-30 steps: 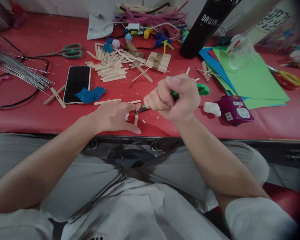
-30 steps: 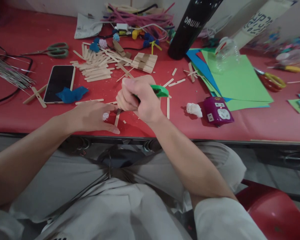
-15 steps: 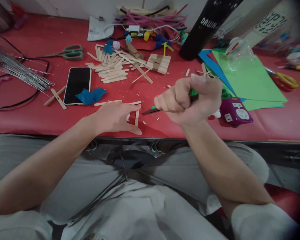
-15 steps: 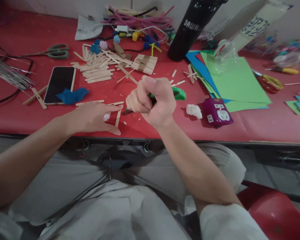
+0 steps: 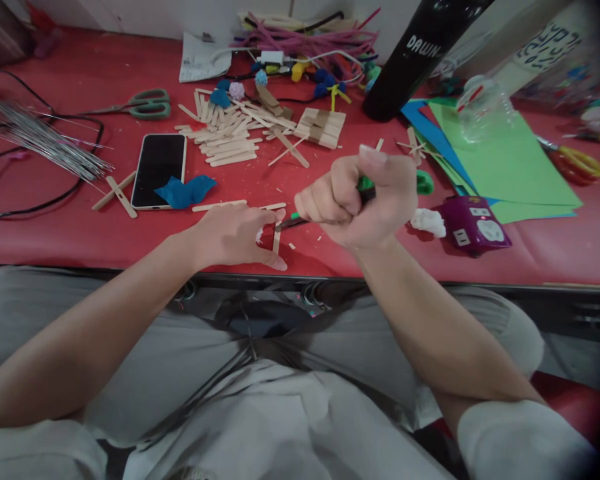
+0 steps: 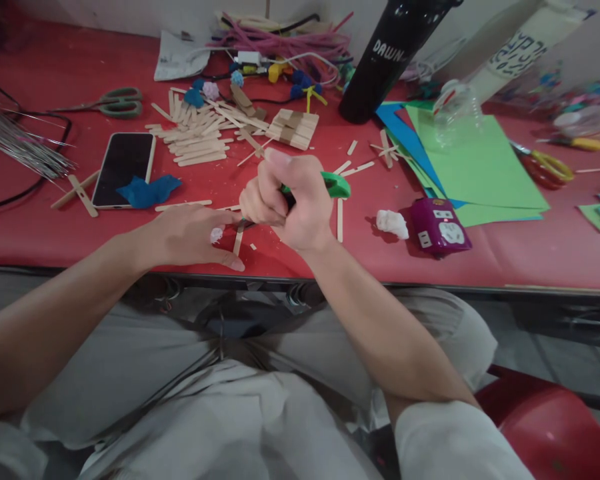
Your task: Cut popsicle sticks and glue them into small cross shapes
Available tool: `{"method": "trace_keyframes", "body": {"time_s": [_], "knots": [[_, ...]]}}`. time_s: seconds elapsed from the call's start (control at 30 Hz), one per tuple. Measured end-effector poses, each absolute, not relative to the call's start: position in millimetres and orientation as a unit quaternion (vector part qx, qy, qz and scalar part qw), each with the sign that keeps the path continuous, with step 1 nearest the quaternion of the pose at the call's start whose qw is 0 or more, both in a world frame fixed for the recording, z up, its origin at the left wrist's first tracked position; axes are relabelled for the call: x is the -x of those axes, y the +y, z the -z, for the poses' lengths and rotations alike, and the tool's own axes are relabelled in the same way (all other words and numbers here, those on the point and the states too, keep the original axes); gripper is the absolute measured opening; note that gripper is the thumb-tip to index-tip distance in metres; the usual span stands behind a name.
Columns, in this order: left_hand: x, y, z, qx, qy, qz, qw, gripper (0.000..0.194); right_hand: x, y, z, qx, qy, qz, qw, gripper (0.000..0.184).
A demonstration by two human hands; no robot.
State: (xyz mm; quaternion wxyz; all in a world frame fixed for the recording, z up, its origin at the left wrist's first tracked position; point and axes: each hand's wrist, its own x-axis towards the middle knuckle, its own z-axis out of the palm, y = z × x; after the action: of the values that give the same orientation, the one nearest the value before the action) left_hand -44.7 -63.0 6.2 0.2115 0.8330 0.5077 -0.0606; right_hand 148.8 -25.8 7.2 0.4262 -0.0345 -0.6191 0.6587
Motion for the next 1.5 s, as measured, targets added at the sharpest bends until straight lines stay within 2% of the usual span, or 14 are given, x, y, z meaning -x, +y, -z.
{"method": "trace_keyframes", "body": {"time_s": [0.33, 0.57, 0.77, 0.9, 1.0, 1.27, 1.5], "knots": [[42, -62, -8, -0.833, 0.509, 0.065, 0.209, 0.09, -147, -25, -7, 0.023, -0.621, -0.666, 0.413, 0.059], [42, -65, -6, -0.828, 0.52, 0.044, 0.204, 0.093, -146, -32, -14, 0.18, -0.632, -0.632, 0.412, 0.062], [44, -68, -5, -0.828, 0.524, 0.028, 0.198, 0.091, -151, -39, -20, 0.211, -0.628, -0.598, 0.451, 0.063], [40, -73, -1, -0.829, 0.532, 0.022, 0.17, 0.095, -156, -45, -26, 0.156, -0.608, -0.565, 0.535, 0.061], [33, -78, 4, -0.808, 0.576, 0.018, 0.125, 0.1, -155, -51, -25, 0.184, -0.598, -0.526, 0.576, 0.054], [26, -84, 8, -0.788, 0.609, -0.01, 0.09, 0.098, -141, -60, -1, 0.229, -0.597, -0.472, 0.606, 0.047], [25, -84, 10, -0.786, 0.613, -0.02, 0.083, 0.096, -140, -61, 0, 0.258, -0.609, -0.459, 0.593, 0.048]]}}
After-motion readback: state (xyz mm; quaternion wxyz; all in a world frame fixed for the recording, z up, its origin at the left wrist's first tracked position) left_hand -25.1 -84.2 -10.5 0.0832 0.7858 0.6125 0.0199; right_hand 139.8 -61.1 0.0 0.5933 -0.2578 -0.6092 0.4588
